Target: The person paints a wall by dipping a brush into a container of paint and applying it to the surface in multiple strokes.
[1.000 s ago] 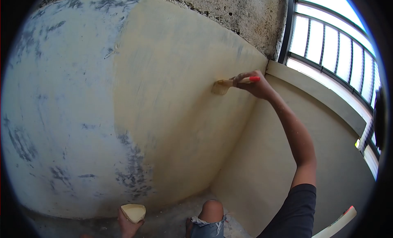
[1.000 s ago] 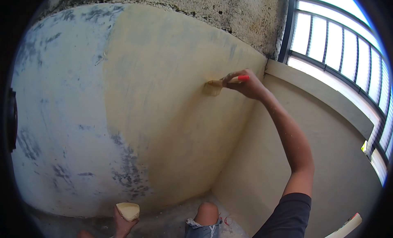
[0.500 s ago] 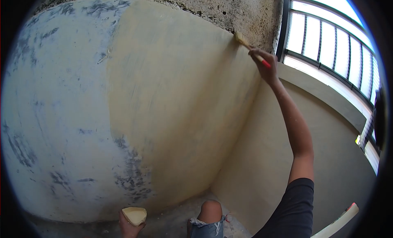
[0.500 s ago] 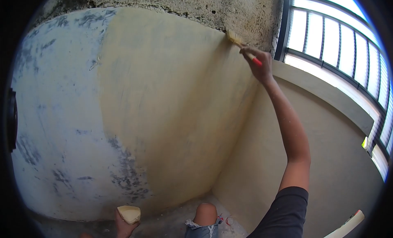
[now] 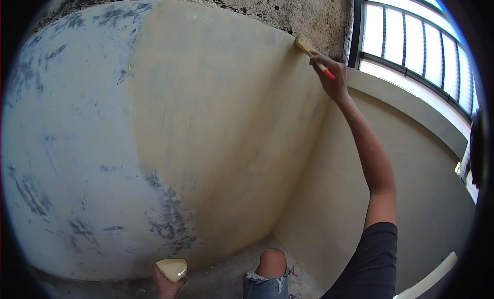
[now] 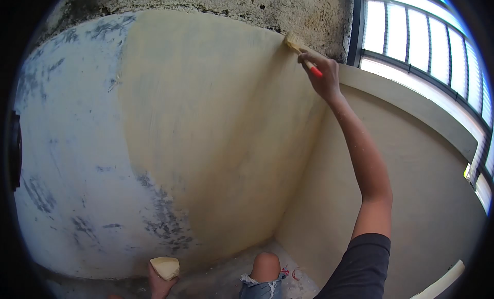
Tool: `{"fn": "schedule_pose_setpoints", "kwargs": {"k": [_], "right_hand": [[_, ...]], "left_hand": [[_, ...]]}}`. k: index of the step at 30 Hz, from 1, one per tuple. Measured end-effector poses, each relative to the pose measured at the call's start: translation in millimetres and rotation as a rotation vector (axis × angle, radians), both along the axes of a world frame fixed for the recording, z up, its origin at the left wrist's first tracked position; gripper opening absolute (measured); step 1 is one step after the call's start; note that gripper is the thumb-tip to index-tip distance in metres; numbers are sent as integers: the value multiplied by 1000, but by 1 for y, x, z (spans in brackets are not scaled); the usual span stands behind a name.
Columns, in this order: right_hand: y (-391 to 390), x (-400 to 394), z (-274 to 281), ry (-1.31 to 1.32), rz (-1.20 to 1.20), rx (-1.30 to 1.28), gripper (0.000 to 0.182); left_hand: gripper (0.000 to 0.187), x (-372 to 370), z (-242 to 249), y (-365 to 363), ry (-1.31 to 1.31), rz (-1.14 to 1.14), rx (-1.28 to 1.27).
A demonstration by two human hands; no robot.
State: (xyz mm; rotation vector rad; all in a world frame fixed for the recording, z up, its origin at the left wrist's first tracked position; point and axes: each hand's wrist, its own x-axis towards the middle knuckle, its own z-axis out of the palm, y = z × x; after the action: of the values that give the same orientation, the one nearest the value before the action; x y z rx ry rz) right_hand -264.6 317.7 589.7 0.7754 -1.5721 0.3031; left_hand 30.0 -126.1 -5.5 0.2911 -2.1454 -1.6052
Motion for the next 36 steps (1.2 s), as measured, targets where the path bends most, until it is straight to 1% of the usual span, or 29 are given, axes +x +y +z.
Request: {"fn": "schedule_pose_setpoints", "kwargs": {"k": [2,4,6,7,8,9,10,12,14,15,17,19,21,22,23,24,26,27,28,30,31,32,33,34,35,36], "right_hand": [[-7,-4,-43,33,-15,122,5],[6,-6,-87,-63,3,191,8],[15,17,-127,-221,65,354,10],[20,28,-136,-231,61,358,10],[25,38,-138,-306,63,429,9],[29,46,-137,-380,64,498,8],[35,47,-124,-391,101,440,5],[44,37,-81,-160,61,296,4],[41,30,-32,-153,16,10,4],[40,25,-10,-156,-19,-35,5],[40,9,6,-156,-45,-84,6],[38,-14,-3,-25,-51,-23,6],[22,-19,-58,3,-76,20,4],[17,-15,-92,8,-82,46,5],[13,-6,-130,-54,-51,57,7],[12,1,-170,-21,-65,133,9],[16,25,-255,-241,-24,231,6],[18,36,-279,-323,13,303,6],[21,42,-280,-324,14,300,6],[40,55,-277,-464,121,440,6],[52,53,-259,-320,87,363,6],[64,43,-228,-177,49,286,7],[73,32,-196,-68,73,110,4],[73,31,-156,-7,-28,-29,3],[86,18,-121,-3,-79,-137,3],[97,6,-89,12,-143,-144,4]], "left_hand": [[90,1,14,2,16,-14,0],[90,4,25,4,29,-27,18],[90,9,32,4,-73,10,-42],[90,12,30,3,-82,6,-37],[90,10,26,3,-83,13,-46],[91,10,25,2,-84,22,-58],[91,10,25,4,-85,22,-54],[91,10,28,7,-60,14,-49],[92,8,26,9,-69,-5,-46],[92,8,26,8,-77,-19,-46],[90,6,25,10,-55,8,-54],[88,6,27,11,-36,32,-62],[88,7,33,11,2,37,-42],[88,6,34,9,-3,30,-40],[88,5,33,7,6,27,-37],[88,6,30,6,12,21,-35],[87,5,19,4,12,9,-12],[87,6,16,3,25,12,10],[87,7,17,2,24,12,6],[87,10,22,4,-21,37,-37],[87,13,27,5,-28,36,-46],[88,14,34,7,-47,25,-30],[88,14,39,9,-62,12,-13],[88,13,35,10,-63,6,-22],[89,11,26,9,-42,21,-39],[89,9,23,8,-20,40,-56]]}}
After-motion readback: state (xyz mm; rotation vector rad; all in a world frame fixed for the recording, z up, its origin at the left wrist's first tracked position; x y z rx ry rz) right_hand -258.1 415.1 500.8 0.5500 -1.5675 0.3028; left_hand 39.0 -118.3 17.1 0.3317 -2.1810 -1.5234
